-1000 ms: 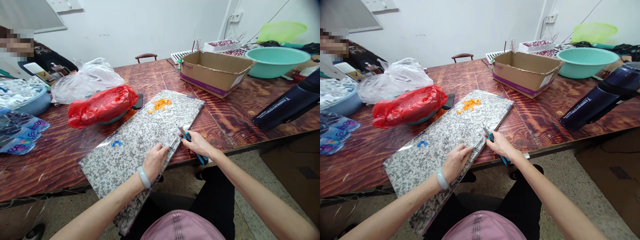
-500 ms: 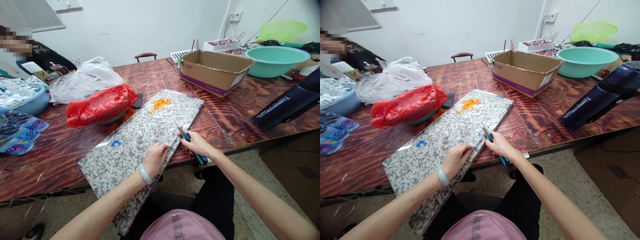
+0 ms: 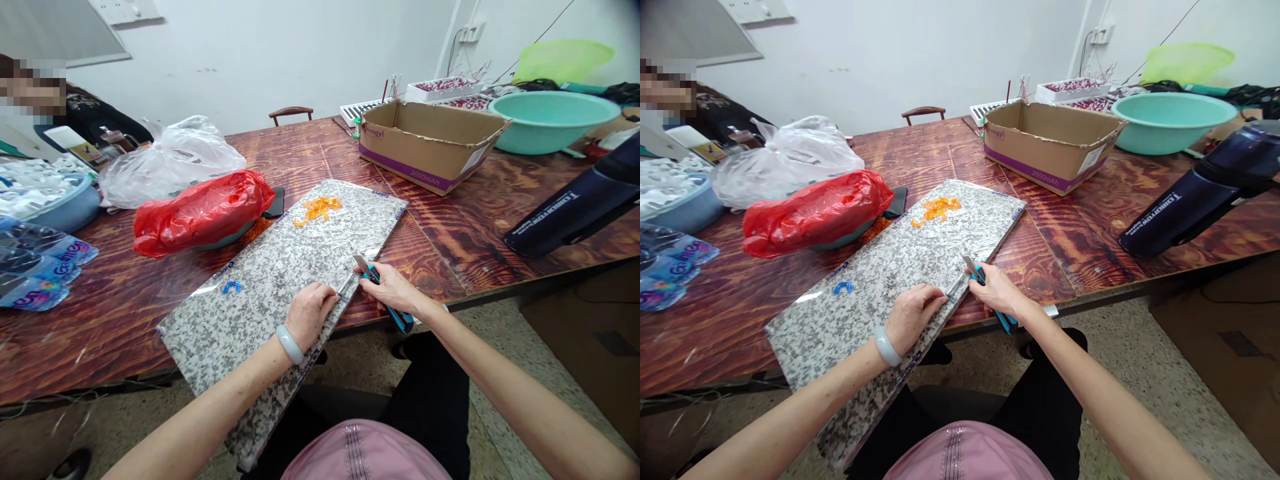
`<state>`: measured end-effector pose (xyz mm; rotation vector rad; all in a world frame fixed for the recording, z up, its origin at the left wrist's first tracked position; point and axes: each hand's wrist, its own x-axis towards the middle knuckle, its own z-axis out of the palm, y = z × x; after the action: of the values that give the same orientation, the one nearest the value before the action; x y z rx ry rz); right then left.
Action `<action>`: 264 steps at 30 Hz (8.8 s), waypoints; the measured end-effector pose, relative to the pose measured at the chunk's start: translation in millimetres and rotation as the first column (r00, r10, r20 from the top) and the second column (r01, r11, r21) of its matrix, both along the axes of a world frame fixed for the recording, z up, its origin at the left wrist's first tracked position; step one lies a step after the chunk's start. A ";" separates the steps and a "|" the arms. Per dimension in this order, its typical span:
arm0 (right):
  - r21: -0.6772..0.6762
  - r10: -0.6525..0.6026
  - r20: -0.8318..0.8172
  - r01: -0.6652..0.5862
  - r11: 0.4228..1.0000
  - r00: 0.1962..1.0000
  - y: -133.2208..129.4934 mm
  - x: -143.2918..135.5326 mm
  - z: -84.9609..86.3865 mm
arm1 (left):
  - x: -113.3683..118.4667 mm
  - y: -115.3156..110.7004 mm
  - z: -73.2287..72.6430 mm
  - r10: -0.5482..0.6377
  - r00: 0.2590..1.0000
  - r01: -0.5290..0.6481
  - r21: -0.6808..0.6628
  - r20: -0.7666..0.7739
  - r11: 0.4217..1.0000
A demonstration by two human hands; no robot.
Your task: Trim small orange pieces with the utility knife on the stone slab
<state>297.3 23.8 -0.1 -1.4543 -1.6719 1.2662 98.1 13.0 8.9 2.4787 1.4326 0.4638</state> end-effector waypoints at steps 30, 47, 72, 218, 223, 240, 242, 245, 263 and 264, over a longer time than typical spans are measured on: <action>-0.047 -0.010 -0.090 0.006 0.999 0.996 -2.9 -2.8 -3.8 | 1.6 -11.7 9.1 -0.048 0.999 0.047 -0.055 -0.008 0.997; -0.010 -0.011 -0.011 0.011 1.000 1.000 -4.9 1.5 6.1 | -1.0 -5.1 9.2 -0.010 0.995 0.018 -0.082 0.100 0.996; -0.011 0.176 0.745 -0.251 0.968 0.644 -36.9 -30.7 14.8 | -4.0 -7.4 1.2 -0.002 0.997 0.006 -0.056 0.075 0.998; 0.257 -0.143 0.547 -0.003 0.966 0.825 7.5 17.5 13.1 | -2.0 -18.9 5.0 -0.078 0.980 0.077 -0.010 -0.182 0.997; 0.223 -0.098 0.413 0.003 0.975 0.906 3.6 9.9 11.7 | 0.3 -10.5 0.0 -0.023 0.995 0.023 -0.002 -0.097 1.000; -0.074 -0.001 0.032 0.003 0.997 0.999 0.5 -0.8 6.5 | 1.9 -9.0 0.1 -0.029 0.999 0.029 0.005 -0.042 1.000; -0.077 0.004 0.009 -0.003 0.997 1.000 0.0 -1.9 6.6 | 1.6 -9.2 0.5 -0.031 0.999 0.031 0.000 -0.038 1.000; -0.084 0.009 -0.019 -0.010 0.996 1.000 -0.8 -2.8 6.2 | 0.9 -9.2 -0.1 -0.037 0.999 0.037 0.003 -0.023 0.999; -0.101 0.013 -0.009 -0.014 0.995 1.000 -1.5 -2.8 2.9 | -0.1 -8.0 -1.4 -0.024 0.999 0.024 -0.019 0.022 1.000; -0.098 0.014 -0.005 -0.015 0.995 1.000 -1.9 -2.9 2.9 | 0.0 -8.1 -1.4 -0.023 0.999 0.023 -0.019 0.023 1.000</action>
<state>294.4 21.9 2.8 -1.4977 -1.6400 1.3762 98.1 4.9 7.5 2.4643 1.3923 0.4696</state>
